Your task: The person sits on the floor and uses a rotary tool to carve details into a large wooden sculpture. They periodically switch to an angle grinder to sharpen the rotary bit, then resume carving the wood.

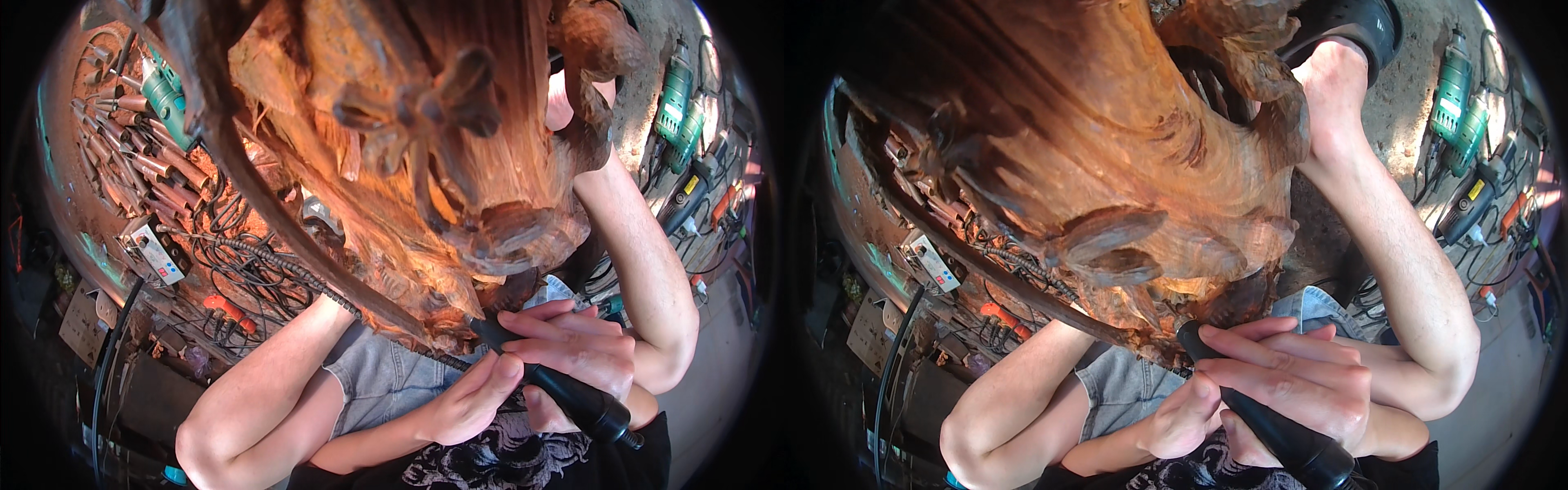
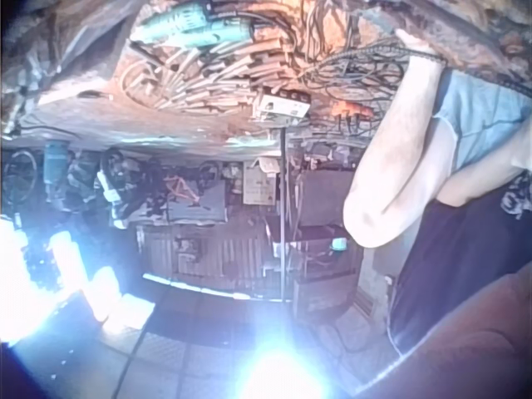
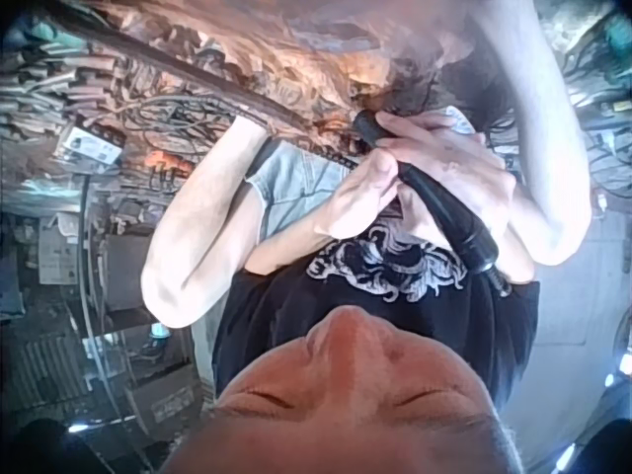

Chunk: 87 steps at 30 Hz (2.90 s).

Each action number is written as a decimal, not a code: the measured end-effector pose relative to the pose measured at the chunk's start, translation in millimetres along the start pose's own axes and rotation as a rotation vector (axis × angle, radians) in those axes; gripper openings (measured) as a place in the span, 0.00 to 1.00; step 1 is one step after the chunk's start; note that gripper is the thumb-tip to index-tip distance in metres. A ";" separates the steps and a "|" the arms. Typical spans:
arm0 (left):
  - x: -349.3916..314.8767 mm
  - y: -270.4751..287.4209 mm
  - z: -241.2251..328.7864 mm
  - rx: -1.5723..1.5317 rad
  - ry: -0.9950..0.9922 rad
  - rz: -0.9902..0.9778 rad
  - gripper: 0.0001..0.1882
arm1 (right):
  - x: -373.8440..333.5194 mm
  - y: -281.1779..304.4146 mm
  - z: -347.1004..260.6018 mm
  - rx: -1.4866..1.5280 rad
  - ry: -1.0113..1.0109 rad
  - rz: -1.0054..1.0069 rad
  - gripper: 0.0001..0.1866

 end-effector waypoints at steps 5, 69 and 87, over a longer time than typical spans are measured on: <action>-2.3 -4.0 3.3 0.001 -0.031 0.001 0.56 | -4.0 -1.2 -8.8 0.045 0.091 -0.034 0.20; -14.2 15.9 -1.1 0.183 0.055 0.065 0.58 | -9.3 -13.0 3.3 0.027 0.063 -0.056 0.21; -3.8 9.5 5.9 0.157 -0.023 0.035 0.58 | -4.2 -9.4 0.8 0.032 0.088 -0.034 0.21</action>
Point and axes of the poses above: each hand's wrist, its own x-axis towards the middle knuckle, its own y-axis out of the back of the hand, z = x × y, the point moved 10 cm from there along x, towards the middle knuckle, and after that the axes turned 13 degrees about -y, right-handed, at the moved point
